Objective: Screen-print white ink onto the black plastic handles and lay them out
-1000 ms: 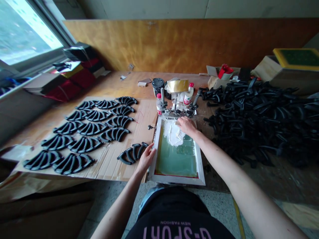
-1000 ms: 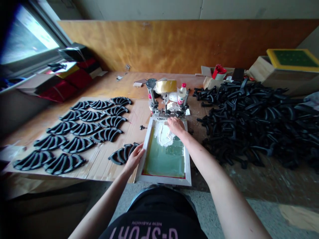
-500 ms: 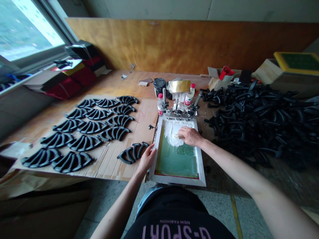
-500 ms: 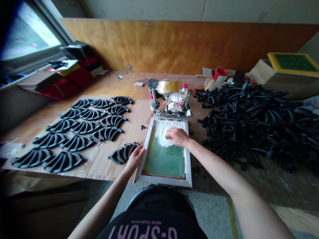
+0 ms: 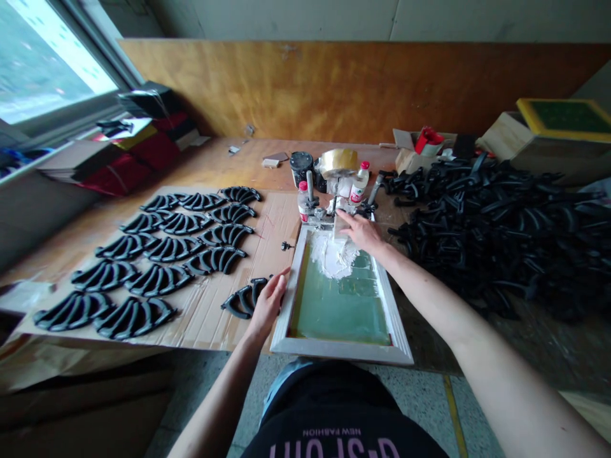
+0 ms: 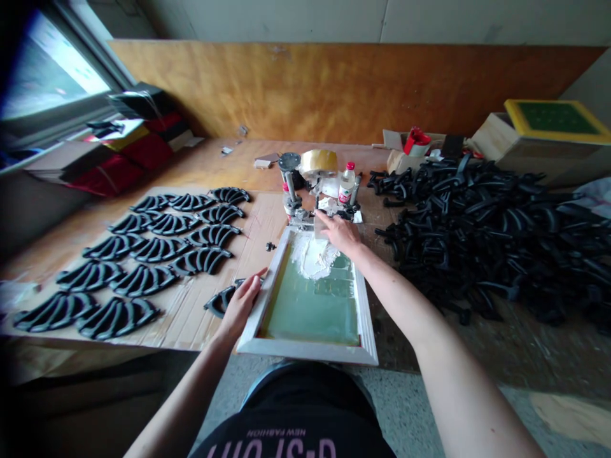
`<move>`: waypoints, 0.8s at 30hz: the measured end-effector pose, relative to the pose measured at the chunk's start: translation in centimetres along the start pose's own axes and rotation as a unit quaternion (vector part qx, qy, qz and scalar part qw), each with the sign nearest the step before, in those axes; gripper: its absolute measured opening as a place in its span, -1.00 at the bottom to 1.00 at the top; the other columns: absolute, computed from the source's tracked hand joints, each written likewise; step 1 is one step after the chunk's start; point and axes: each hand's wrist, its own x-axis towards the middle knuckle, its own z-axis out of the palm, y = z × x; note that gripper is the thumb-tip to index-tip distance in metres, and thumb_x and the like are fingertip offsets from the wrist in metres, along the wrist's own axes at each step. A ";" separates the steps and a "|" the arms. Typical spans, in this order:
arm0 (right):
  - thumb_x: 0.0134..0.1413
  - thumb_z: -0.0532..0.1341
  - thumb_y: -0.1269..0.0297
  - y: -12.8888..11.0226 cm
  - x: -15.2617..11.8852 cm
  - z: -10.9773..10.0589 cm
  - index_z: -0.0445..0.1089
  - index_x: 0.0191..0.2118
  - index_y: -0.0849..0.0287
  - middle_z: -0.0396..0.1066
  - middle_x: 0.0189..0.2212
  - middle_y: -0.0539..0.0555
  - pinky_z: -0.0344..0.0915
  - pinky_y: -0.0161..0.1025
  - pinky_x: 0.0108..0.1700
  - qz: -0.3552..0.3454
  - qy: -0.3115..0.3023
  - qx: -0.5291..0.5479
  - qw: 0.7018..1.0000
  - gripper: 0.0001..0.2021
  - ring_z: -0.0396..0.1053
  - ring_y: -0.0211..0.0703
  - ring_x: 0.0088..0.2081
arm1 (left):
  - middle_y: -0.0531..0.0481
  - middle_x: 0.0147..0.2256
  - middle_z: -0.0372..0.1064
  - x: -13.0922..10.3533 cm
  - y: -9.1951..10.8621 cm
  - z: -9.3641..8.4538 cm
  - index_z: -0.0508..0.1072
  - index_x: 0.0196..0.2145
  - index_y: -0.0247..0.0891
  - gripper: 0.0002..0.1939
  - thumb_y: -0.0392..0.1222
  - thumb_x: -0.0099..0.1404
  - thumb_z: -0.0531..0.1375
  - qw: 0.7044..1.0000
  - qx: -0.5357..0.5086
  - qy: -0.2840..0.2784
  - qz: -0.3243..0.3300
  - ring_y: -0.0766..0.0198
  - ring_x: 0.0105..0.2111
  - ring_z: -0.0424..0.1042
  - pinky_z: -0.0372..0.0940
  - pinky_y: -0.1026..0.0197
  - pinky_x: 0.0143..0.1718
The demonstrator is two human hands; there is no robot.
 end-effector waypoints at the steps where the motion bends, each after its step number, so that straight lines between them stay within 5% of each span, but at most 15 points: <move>1: 0.15 0.26 0.28 1.2 0.2 -0.7 0.25 0.24 -0.02 0.48 -0.21 0.06 0.30 -0.23 -0.18 0.024 0.024 -0.010 0.999 -0.47 0.41 -0.12 -0.28 | 0.00 -0.42 0.47 -0.1 1.2 0.1 0.49 0.00 -0.25 -0.39 0.28 0.21 0.14 1.000 -0.010 0.003 0.006 0.27 -0.47 0.39 0.24 0.30 -0.50; 6: 0.23 0.09 0.41 6.1 -4.2 -2.1 0.48 -0.11 0.35 0.52 -0.38 0.11 0.33 -0.36 -0.39 0.133 0.118 -0.075 0.981 -0.75 0.41 -0.23 -0.43 | 0.00 -0.40 0.45 1.6 6.2 1.9 0.48 -0.16 -0.25 -0.41 0.34 0.25 0.03 0.988 -0.121 0.008 0.095 0.30 -0.48 0.39 0.29 0.26 -0.46; 9: 0.22 0.05 0.43 5.5 -8.0 0.4 0.48 -0.36 0.35 0.48 -0.52 0.02 0.32 -0.40 -0.51 0.088 0.066 -0.083 0.990 -0.73 0.33 -0.31 -0.52 | -0.05 -0.33 0.46 3.6 8.5 3.4 0.45 -0.14 -0.26 -0.47 0.28 0.26 0.08 0.968 -0.165 0.030 0.187 0.26 -0.36 0.45 0.35 0.25 -0.37; 12: 0.12 0.26 0.37 2.8 -10.1 3.8 0.49 -0.13 0.29 0.53 -0.34 0.07 0.41 -0.29 -0.21 0.008 0.002 -0.035 0.999 -0.80 0.42 -0.21 -0.29 | -0.08 -0.30 0.47 4.6 9.3 4.4 0.41 -0.08 -0.25 -0.47 0.26 0.28 0.06 0.964 -0.186 0.035 0.186 0.25 -0.31 0.47 0.36 0.27 -0.39; 15: 0.08 0.32 0.30 -0.5 -10.8 5.3 0.49 -0.09 0.14 0.47 -0.23 0.13 0.33 -0.09 0.00 -0.002 -0.048 0.003 0.999 -0.76 0.38 -0.05 -0.10 | -0.13 -0.26 0.50 3.4 7.0 5.6 0.35 -0.01 -0.26 -0.44 0.26 0.28 0.07 0.973 -0.199 0.039 0.107 0.25 -0.33 0.49 0.36 0.30 -0.43; 18: 0.17 0.25 0.27 -4.8 -11.6 5.0 0.51 -0.18 0.16 0.40 -0.28 0.14 0.31 -0.15 -0.05 0.026 -0.029 0.026 0.999 -0.85 0.35 -0.07 -0.16 | -0.26 -0.14 0.51 0.9 2.3 7.0 0.35 0.01 -0.31 -0.43 0.21 0.24 0.16 0.979 -0.178 -0.053 -0.080 0.16 -0.30 0.53 0.39 0.25 -0.46; 20: 0.22 0.19 0.28 -7.7 -12.4 4.9 0.50 -0.15 0.14 0.40 -0.28 0.12 0.30 -0.19 -0.09 -0.045 -0.027 0.049 0.997 -0.84 0.34 -0.10 -0.18 | -0.28 -0.13 0.51 -0.7 -0.9 7.1 0.38 -0.03 -0.32 -0.47 0.17 0.23 0.20 0.964 -0.192 -0.081 -0.165 0.10 -0.28 0.55 0.41 0.22 -0.47; 22: 0.27 0.13 0.34 -9.0 -13.4 5.0 0.48 -0.07 0.08 0.43 -0.23 0.09 0.29 -0.20 -0.06 -0.156 -0.047 0.079 0.983 -0.79 0.34 -0.14 -0.15 | -0.24 -0.21 0.53 -1.6 -3.7 5.9 0.41 -0.12 -0.34 -0.55 0.12 0.24 0.20 0.958 -0.208 -0.056 -0.190 0.11 -0.32 0.56 0.40 0.24 -0.50; 24: 0.28 0.08 0.42 -7.4 -14.3 4.8 0.44 0.01 0.05 0.45 -0.15 0.06 0.27 -0.20 -0.01 -0.186 -0.055 0.092 0.977 -0.71 0.34 -0.16 -0.09 | -0.22 -0.27 0.54 -1.7 -6.0 2.9 0.44 -0.21 -0.37 -0.61 0.07 0.28 0.16 0.965 -0.184 -0.005 -0.188 0.15 -0.38 0.56 0.37 0.27 -0.53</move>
